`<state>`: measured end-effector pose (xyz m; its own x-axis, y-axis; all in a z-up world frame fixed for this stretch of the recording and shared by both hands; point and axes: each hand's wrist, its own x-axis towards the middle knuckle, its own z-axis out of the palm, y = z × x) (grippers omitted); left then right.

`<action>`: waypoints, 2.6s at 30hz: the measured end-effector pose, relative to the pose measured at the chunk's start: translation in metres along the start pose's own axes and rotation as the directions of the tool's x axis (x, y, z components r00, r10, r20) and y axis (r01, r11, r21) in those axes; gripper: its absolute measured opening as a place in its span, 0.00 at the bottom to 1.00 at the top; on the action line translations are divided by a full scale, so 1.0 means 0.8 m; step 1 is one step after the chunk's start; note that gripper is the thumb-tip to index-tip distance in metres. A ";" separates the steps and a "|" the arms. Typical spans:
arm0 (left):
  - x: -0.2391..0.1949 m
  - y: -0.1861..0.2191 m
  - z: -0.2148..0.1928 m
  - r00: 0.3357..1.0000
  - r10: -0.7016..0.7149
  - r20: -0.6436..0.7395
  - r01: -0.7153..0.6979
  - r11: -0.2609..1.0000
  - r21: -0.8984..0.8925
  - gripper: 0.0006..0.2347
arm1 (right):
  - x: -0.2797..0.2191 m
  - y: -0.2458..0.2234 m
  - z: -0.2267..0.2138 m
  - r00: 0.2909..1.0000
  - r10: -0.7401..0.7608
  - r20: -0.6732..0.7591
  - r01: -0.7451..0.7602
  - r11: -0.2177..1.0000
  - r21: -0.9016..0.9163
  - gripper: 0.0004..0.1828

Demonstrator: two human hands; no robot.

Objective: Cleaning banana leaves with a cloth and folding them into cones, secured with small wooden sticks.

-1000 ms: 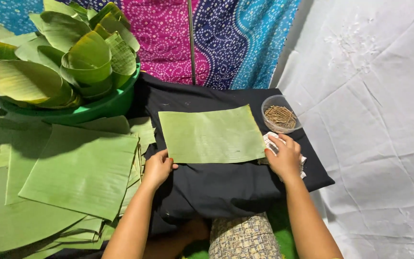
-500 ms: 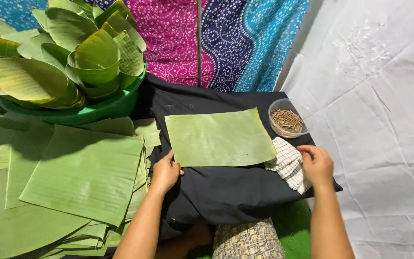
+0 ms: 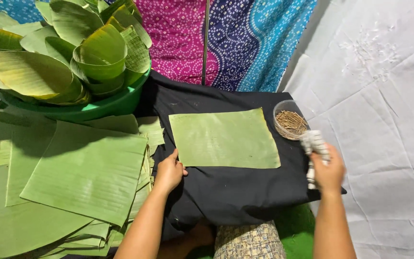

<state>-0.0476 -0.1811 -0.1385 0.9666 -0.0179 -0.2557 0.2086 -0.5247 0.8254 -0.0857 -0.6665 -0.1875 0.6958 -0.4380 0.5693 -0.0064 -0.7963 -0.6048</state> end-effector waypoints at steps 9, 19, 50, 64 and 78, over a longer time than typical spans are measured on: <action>-0.003 0.004 -0.005 1.000 -0.008 0.026 0.008 1.000 0.000 0.24 | -0.014 -0.272 0.099 0.905 -0.309 0.293 0.144 0.869 0.474 0.30; 0.009 -0.001 -0.003 0.995 -0.095 -0.006 0.095 0.995 -0.019 0.32 | -0.078 -0.346 0.214 0.272 -0.317 0.909 0.531 0.837 0.133 0.31; 0.038 -0.037 0.021 0.996 -0.047 -0.071 0.040 0.995 -0.093 0.14 | -0.005 -0.373 0.317 0.363 -0.215 0.907 0.439 0.898 0.037 0.28; 0.038 -0.030 0.019 0.993 -0.115 -0.032 0.114 0.993 -0.044 0.11 | 0.105 -0.151 0.277 0.703 0.095 0.705 0.223 0.912 -0.345 0.28; 0.032 -0.014 0.013 0.994 -0.095 -0.055 0.092 0.994 -0.067 0.20 | -0.009 -0.319 0.288 0.793 -0.561 0.238 0.473 0.813 0.340 0.33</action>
<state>-0.0265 -0.1847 -0.1595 0.9491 0.0794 -0.3050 0.3058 -0.4660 0.8303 0.0764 -0.3635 -0.1659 0.7264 0.1991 0.6579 0.5680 -0.7127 -0.4115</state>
